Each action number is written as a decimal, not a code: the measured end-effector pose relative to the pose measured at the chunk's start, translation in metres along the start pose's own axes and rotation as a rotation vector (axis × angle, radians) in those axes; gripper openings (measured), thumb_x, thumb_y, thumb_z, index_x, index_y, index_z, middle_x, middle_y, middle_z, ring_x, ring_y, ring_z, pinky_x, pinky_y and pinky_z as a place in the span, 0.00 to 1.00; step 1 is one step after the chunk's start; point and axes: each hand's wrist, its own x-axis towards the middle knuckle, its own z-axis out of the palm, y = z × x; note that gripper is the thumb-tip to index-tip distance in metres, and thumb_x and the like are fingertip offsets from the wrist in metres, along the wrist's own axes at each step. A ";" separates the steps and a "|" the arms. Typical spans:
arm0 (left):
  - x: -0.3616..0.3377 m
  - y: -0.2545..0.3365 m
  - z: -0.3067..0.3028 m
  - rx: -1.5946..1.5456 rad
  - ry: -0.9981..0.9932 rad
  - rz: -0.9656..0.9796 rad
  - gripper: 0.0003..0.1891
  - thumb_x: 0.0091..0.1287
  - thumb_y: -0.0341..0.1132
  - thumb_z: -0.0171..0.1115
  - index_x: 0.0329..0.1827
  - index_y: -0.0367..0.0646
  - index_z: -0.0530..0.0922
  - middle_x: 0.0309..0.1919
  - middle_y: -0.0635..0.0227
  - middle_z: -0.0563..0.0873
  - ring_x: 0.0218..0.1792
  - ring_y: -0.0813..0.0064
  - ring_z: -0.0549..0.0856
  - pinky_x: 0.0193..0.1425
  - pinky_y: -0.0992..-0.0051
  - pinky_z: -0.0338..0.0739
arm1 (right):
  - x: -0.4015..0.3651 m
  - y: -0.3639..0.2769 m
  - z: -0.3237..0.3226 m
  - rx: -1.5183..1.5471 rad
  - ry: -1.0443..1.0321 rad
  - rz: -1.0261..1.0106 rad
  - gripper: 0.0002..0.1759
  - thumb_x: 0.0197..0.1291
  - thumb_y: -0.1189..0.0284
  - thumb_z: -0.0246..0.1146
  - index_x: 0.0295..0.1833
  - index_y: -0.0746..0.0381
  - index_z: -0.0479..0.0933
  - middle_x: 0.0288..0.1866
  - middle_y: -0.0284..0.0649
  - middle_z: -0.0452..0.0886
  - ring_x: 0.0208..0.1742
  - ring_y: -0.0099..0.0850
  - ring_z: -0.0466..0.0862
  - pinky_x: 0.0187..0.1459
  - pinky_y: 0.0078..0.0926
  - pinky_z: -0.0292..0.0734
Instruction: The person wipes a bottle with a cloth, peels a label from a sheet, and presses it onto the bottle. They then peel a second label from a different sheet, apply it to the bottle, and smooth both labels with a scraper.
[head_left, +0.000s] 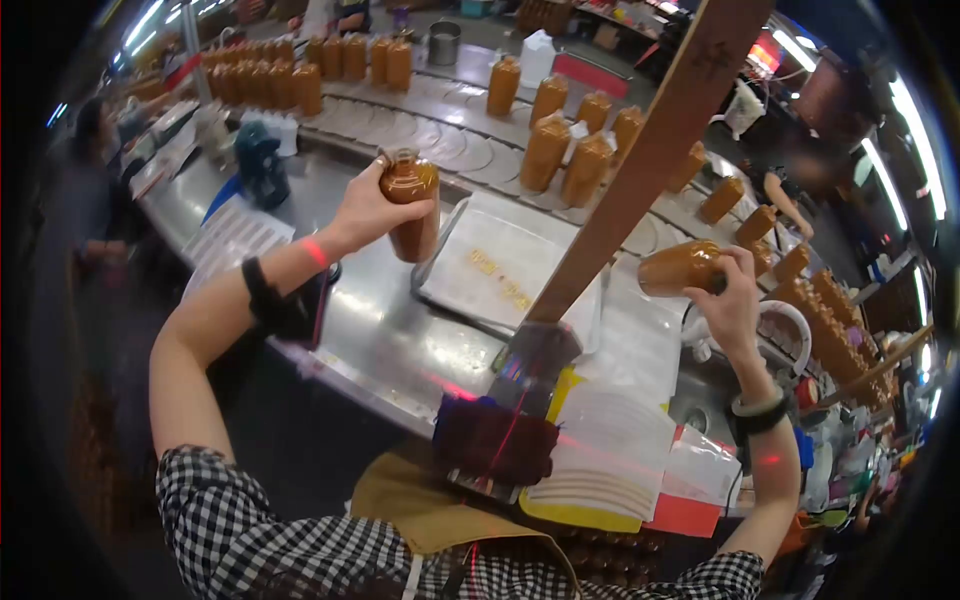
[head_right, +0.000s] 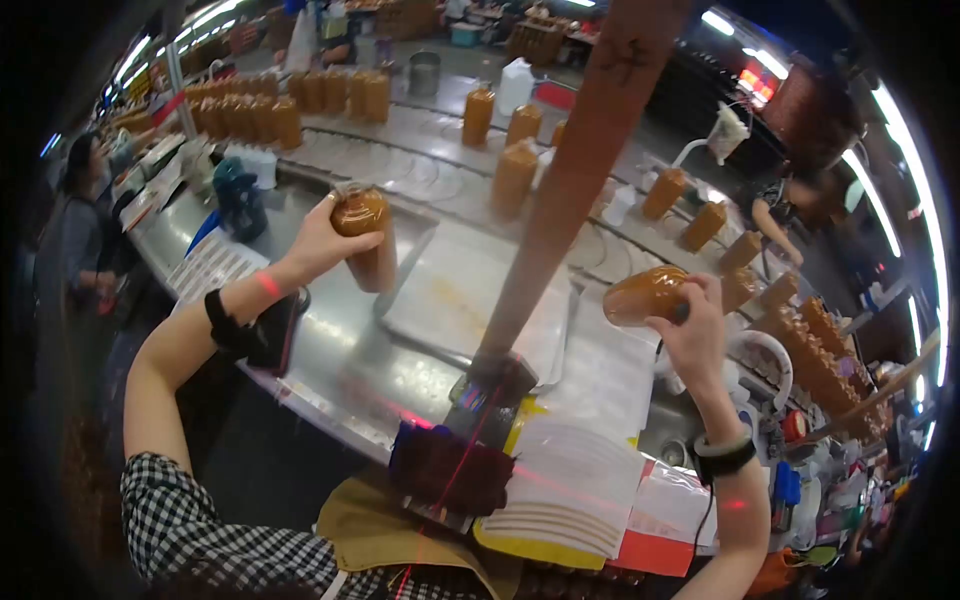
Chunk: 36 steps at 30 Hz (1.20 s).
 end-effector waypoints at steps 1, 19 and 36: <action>-0.007 -0.003 -0.004 0.102 0.058 -0.039 0.39 0.52 0.48 0.83 0.64 0.35 0.80 0.55 0.56 0.89 0.56 0.66 0.89 0.64 0.68 0.82 | -0.011 -0.021 -0.014 -0.014 -0.022 -0.038 0.26 0.42 0.78 0.81 0.49 0.67 0.80 0.61 0.43 0.76 0.57 0.44 0.82 0.54 0.38 0.80; -0.057 -0.091 -0.080 0.500 0.044 -0.277 0.67 0.46 0.62 0.84 0.81 0.27 0.59 0.74 0.36 0.71 0.75 0.48 0.75 0.79 0.63 0.69 | -0.127 -0.195 -0.073 0.289 -0.420 -0.012 0.27 0.35 0.75 0.87 0.42 0.64 0.80 0.64 0.44 0.79 0.52 0.42 0.84 0.50 0.37 0.80; -0.150 -0.071 -0.036 0.910 0.264 0.120 0.47 0.54 0.46 0.83 0.71 0.26 0.70 0.71 0.32 0.72 0.68 0.38 0.78 0.73 0.55 0.73 | -0.126 -0.203 -0.038 0.357 -0.417 -0.076 0.28 0.38 0.75 0.86 0.44 0.65 0.77 0.65 0.46 0.78 0.49 0.46 0.85 0.47 0.38 0.81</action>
